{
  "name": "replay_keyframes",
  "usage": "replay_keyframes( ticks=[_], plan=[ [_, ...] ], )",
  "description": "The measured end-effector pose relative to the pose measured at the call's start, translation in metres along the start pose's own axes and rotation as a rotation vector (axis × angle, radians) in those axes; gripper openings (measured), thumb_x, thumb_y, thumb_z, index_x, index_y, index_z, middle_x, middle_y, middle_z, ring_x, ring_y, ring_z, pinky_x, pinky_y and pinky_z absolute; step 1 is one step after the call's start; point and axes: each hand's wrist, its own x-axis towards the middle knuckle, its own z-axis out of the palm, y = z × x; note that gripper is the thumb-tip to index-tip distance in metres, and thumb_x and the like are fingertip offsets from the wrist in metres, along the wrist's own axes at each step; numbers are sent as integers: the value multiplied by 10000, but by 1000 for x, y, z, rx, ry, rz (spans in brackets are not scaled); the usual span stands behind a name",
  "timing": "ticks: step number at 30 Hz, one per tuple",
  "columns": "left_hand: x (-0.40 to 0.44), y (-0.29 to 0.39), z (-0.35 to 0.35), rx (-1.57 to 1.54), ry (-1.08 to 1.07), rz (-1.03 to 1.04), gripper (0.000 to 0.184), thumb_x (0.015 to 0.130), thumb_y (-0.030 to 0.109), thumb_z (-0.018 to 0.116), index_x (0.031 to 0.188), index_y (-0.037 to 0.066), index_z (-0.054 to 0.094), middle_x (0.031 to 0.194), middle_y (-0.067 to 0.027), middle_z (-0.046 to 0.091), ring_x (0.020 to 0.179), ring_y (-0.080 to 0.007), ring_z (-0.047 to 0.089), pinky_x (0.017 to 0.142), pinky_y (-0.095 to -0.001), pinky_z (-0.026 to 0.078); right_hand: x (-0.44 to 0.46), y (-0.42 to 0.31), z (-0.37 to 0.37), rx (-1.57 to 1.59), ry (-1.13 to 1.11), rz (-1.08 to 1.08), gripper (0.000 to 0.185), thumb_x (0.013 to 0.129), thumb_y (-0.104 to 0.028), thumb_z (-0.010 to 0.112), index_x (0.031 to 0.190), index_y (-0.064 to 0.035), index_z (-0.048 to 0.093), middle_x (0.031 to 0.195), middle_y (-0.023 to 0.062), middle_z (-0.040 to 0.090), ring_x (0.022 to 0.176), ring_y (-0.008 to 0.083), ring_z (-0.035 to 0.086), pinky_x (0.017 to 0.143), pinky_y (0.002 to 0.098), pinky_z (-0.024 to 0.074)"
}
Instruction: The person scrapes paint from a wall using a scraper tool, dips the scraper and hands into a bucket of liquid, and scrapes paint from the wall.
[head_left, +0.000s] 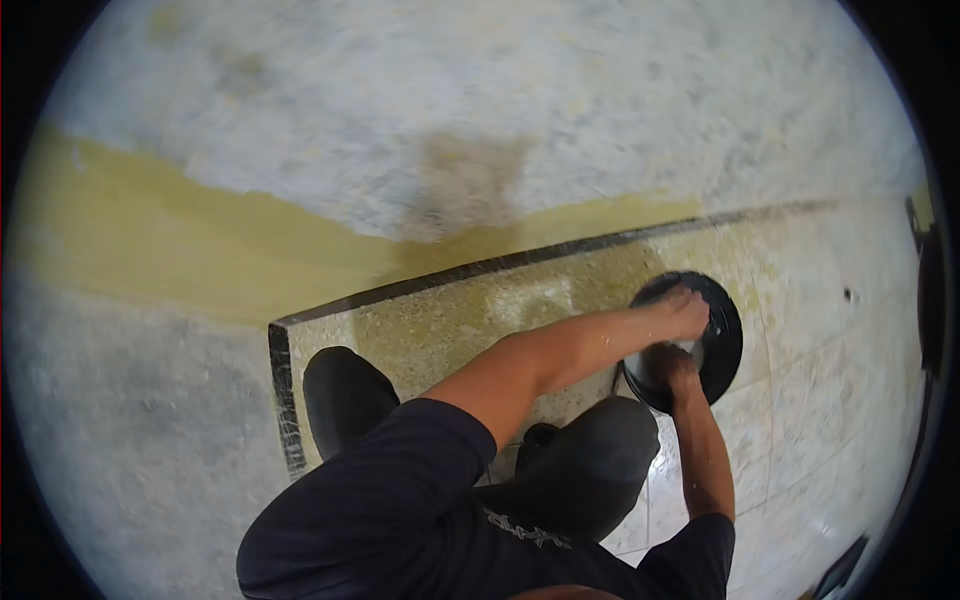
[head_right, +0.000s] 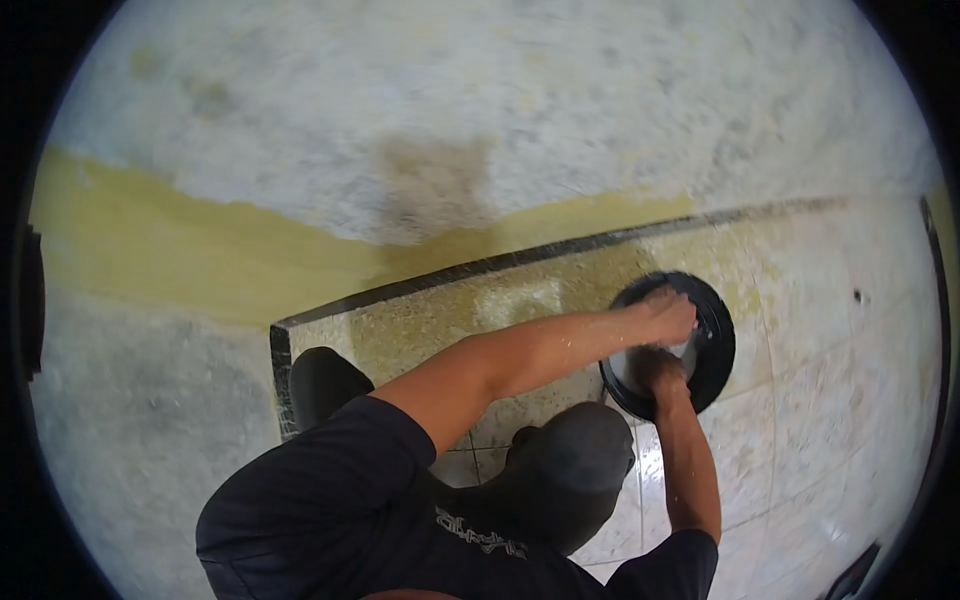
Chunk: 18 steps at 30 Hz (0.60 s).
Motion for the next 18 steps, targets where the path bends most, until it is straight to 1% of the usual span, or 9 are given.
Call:
replay_keyframes(
  ticks=[2, 4, 6, 8, 9, 11, 16, 17, 18],
  plan=[
    [-20, -13, -4, 76, 70, 147, 261, 730, 200, 644, 973, 117, 695, 820, -146, 679, 877, -319, 655, 761, -436, 511, -18, -27, -51, -136, -16, 185, 223, 826, -170, 507, 954, -62, 653, 900, 178, 676, 873, 349, 661, 753, 412, 536],
    [-59, -23, -28, -48, 195, 203, 286, 716, 143, 634, 994, 94, 684, 847, -164, 675, 874, -326, 650, 779, -422, 509, -39, -30, -66, -254, 106, 231, 196, 818, -146, 500, 900, -58, 655, 872, 197, 668, 832, 354, 663, 735, 412, 539],
    [-94, -35, -43, -178, 320, 291, 317, 701, 85, 624, 1014, 72, 672, 874, -183, 671, 871, -334, 646, 798, -407, 507, -57, -23, -81, -320, 282, 215, 150, 801, -152, 514, 852, -68, 627, 766, 145, 664, 733, 323, 672, 678, 422, 539],
    [-123, -56, -42, -466, 689, 357, 357, 705, 91, 615, 1060, 57, 647, 906, -188, 668, 863, -336, 641, 801, -403, 507, -73, -31, -110, -294, 309, 329, 190, 787, -111, 487, 889, -43, 631, 830, 196, 661, 763, 351, 661, 682, 434, 527],
    [-140, -65, -42, -473, 701, 372, 357, 705, 91, 615, 1060, 57, 647, 906, -188, 668, 863, -336, 641, 801, -403, 507, -85, -46, -132, -275, 303, 381, 194, 785, -107, 485, 896, -38, 629, 839, 200, 659, 778, 359, 658, 697, 440, 522],
    [-169, -86, -47, -583, 684, 147, 350, 722, 103, 619, 1066, 39, 639, 950, -183, 667, 879, -332, 643, 808, -395, 508, -101, -68, -169, -299, 330, 414, 191, 780, -104, 489, 898, -33, 622, 844, 204, 656, 803, 375, 647, 725, 455, 510],
    [-209, -155, -32, -1078, 495, -126, 303, 779, 177, 640, 1047, 38, 644, 982, -72, 676, 859, -191, 640, 729, -327, 491, -92, -137, -222, -302, 460, 224, 167, 791, -132, 504, 881, -17, 584, 864, 235, 636, 860, 402, 605, 773, 490, 475],
    [-217, -165, -31, -1121, 499, -172, 286, 781, 184, 646, 1029, 42, 646, 982, -58, 670, 842, -167, 633, 694, -308, 480, -85, -167, -236, -212, 423, 207, 256, 812, -208, 550, 962, -4, 584, 918, 250, 632, 912, 401, 595, 796, 494, 466],
    [-225, -174, -36, -1262, 488, -174, 231, 798, 192, 624, 983, 56, 650, 968, -52, 667, 808, -155, 623, 658, -295, 457, -77, -192, -242, -63, 482, 84, 371, 804, -302, 613, 1015, 3, 603, 995, 266, 618, 975, 399, 579, 822, 496, 452]
  ],
)
